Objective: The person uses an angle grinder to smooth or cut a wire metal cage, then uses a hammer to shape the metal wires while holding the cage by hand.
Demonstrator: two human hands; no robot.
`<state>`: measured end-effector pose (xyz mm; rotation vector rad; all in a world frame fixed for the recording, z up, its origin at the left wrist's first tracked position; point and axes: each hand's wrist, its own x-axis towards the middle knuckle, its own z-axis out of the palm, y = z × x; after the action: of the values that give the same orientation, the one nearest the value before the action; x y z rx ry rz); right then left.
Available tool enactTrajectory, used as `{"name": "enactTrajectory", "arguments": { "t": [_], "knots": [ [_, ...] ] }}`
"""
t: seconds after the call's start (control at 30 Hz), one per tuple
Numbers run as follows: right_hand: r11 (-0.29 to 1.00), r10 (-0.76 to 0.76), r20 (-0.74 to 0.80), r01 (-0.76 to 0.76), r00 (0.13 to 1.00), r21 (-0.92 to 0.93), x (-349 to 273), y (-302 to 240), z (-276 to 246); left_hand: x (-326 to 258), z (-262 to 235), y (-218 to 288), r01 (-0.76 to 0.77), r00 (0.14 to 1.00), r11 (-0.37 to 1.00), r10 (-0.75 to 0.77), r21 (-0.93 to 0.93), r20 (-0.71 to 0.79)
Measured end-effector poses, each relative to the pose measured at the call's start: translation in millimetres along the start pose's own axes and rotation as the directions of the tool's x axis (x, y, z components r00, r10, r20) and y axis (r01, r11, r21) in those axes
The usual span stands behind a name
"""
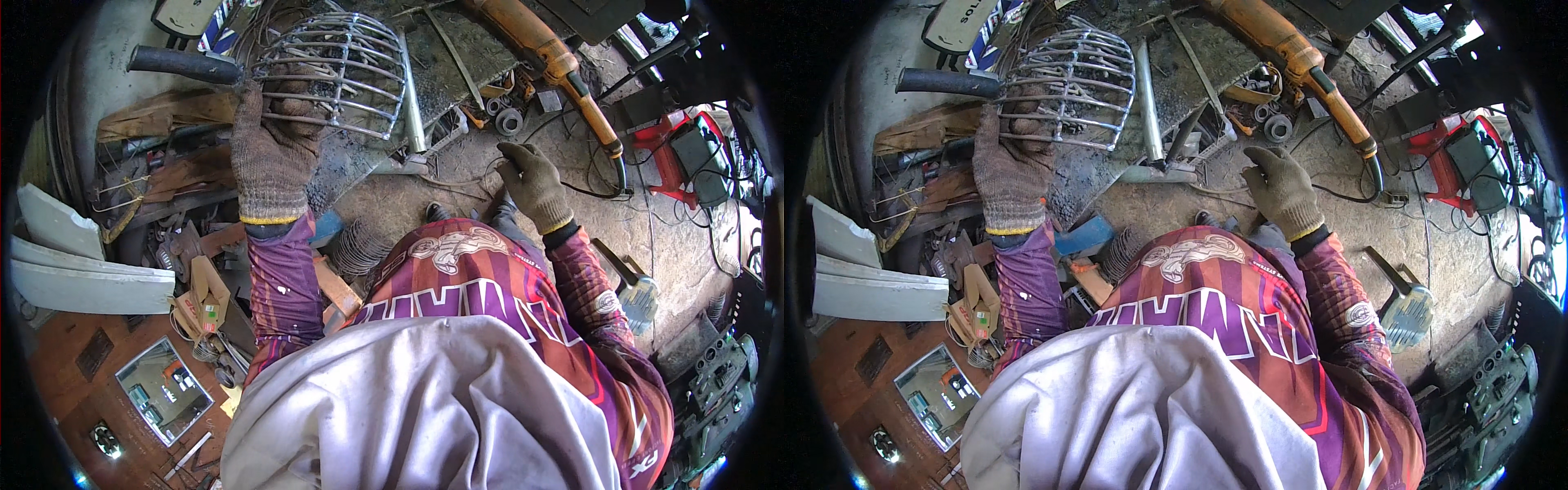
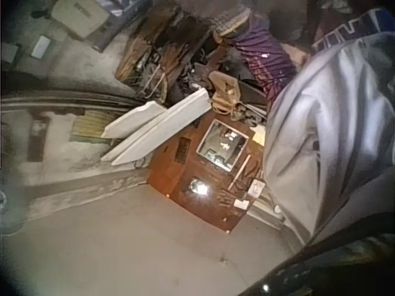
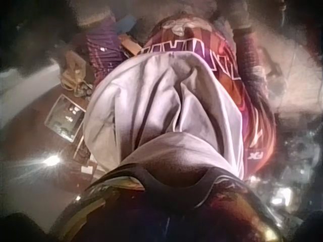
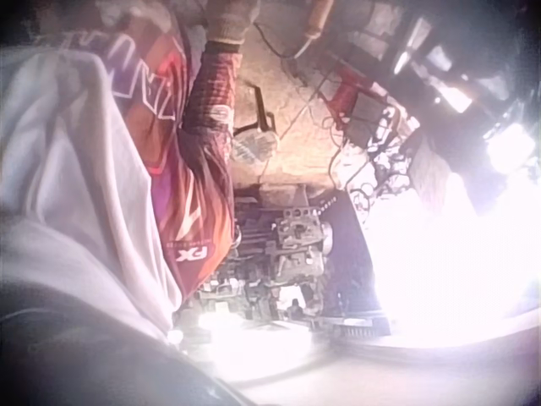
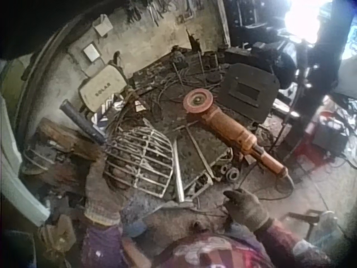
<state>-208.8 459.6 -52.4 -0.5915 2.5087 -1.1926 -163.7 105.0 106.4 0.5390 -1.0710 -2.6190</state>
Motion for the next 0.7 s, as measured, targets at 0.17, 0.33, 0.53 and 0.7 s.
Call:
{"name": "enactTrajectory", "arguments": {
  "t": [0.17,0.33,0.53,0.7],
  "knots": [
    [0.991,0.061,0.058,-0.067,0.996,0.112,2.0,-5.8,9.5,-1.7,-0.2,2.5,0.033,0.999,0.999,-0.033,0.033,-0.006],
    [0.679,0.116,0.308,-0.302,0.944,0.669,25.9,-63.5,37.2,1.9,-9.6,1.8,0.021,0.997,0.998,-0.017,0.054,-0.070],
    [0.383,0.185,0.486,-0.518,0.854,0.765,53.1,-113.6,44.5,-7.4,-13.3,0.9,-0.047,0.993,0.998,0.053,0.051,-0.108],
    [0.566,0.239,0.326,-0.404,0.915,0.718,66.8,-113.7,23.0,-30.6,-29.6,1.8,-0.055,0.991,0.997,0.060,0.048,-0.117]
  ]
}}
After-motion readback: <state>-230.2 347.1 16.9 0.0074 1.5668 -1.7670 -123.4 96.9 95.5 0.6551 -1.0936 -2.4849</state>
